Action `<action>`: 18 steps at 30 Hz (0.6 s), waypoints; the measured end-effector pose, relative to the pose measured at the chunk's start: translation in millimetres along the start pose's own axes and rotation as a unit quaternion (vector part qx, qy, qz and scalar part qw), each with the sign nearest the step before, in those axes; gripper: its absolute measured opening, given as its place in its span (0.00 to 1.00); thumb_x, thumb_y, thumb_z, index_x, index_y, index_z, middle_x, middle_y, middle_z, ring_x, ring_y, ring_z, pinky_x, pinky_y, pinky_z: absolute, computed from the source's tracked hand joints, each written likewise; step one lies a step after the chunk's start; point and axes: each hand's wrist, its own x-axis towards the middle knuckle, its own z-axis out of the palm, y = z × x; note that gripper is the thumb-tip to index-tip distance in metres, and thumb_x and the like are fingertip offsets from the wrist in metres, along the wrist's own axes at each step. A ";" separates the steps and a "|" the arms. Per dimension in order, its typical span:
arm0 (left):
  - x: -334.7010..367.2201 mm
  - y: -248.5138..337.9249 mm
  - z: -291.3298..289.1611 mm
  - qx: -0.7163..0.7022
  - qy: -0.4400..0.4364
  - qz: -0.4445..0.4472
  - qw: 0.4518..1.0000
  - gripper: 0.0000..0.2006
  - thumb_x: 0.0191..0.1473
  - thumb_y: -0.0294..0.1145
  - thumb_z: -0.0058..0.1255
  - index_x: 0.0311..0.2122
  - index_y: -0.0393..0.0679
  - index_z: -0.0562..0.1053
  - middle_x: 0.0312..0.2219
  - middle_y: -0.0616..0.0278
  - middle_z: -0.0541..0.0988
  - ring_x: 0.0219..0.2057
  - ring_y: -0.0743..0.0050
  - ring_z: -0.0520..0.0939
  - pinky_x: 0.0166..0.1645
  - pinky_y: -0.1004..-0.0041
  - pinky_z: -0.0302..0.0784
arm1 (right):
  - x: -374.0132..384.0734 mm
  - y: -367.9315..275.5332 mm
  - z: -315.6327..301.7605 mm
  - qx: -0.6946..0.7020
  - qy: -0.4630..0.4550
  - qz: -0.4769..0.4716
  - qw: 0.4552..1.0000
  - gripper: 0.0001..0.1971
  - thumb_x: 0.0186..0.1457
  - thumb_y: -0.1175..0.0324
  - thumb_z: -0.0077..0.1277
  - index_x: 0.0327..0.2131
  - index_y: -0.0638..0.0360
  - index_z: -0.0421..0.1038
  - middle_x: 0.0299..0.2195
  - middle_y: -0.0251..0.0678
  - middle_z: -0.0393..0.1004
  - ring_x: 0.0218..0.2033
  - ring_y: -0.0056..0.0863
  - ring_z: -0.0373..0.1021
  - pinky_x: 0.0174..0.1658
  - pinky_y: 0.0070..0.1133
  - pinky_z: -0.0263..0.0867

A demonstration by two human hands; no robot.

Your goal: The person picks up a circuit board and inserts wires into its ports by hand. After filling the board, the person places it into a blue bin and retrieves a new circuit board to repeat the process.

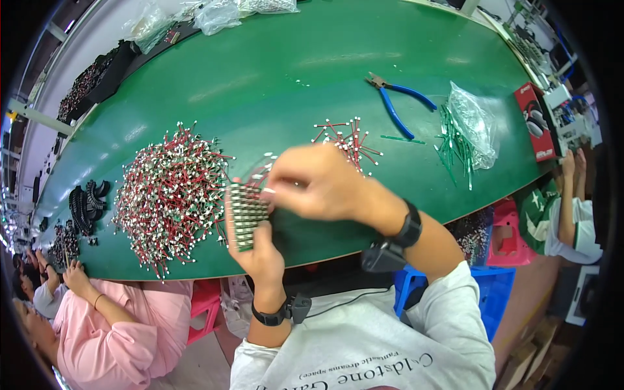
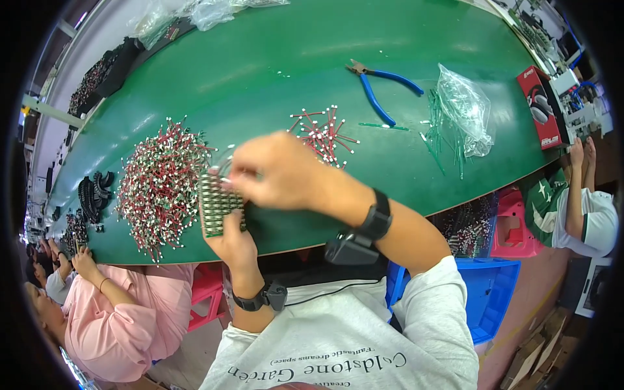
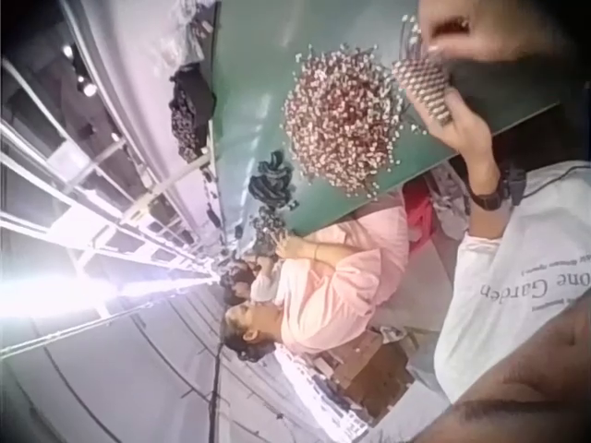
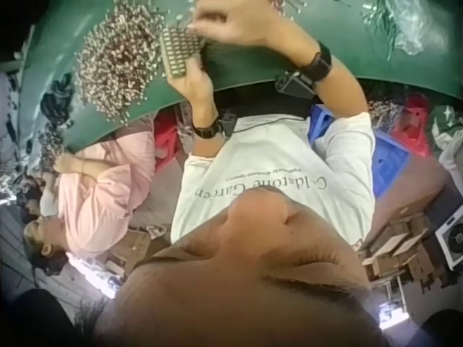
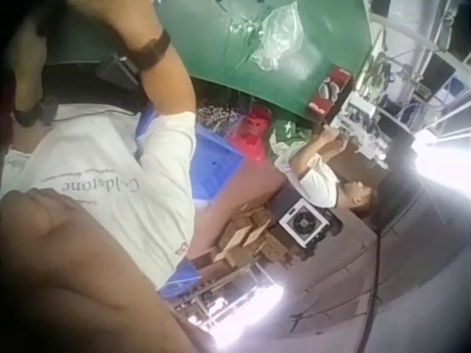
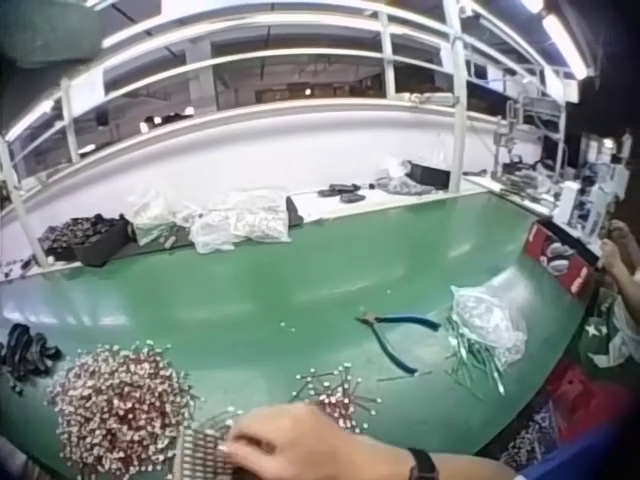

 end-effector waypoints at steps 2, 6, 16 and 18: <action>3.4 3.2 1.7 -0.101 0.043 -0.024 0.994 0.31 0.46 0.10 0.35 0.60 0.29 0.59 0.57 0.49 0.67 0.50 0.63 0.76 0.49 0.61 0.78 | 6.0 16.1 -30.0 -0.070 0.061 0.075 0.993 0.06 0.48 0.70 0.59 0.31 0.61 0.76 0.27 0.38 0.74 0.25 0.36 0.71 0.27 0.25 0.66; 4.3 10.4 10.3 -0.125 0.075 -0.016 0.989 0.25 0.45 0.13 0.35 0.53 0.27 0.65 0.48 0.49 0.73 0.41 0.64 0.79 0.46 0.56 0.81 | -0.7 71.6 -43.0 -0.281 0.124 0.124 0.943 0.05 0.47 0.68 0.59 0.28 0.57 0.77 0.29 0.39 0.72 0.31 0.38 0.70 0.35 0.30 0.67; 0.9 7.2 -0.6 -0.185 0.064 -0.036 0.980 0.28 0.46 0.12 0.35 0.56 0.25 0.61 0.52 0.44 0.70 0.49 0.53 0.77 0.48 0.55 0.80 | 10.2 75.1 -25.2 -0.217 0.163 0.023 0.962 0.05 0.50 0.73 0.52 0.30 0.62 0.68 0.27 0.43 0.70 0.34 0.43 0.67 0.38 0.35 0.64; 0.8 7.7 -5.7 -0.184 0.054 -0.039 0.981 0.28 0.46 0.13 0.36 0.56 0.24 0.61 0.52 0.44 0.70 0.49 0.52 0.76 0.48 0.55 0.80 | 12.0 66.7 -24.0 -0.156 0.193 0.022 0.969 0.04 0.51 0.74 0.51 0.31 0.62 0.67 0.27 0.43 0.70 0.32 0.44 0.68 0.36 0.34 0.65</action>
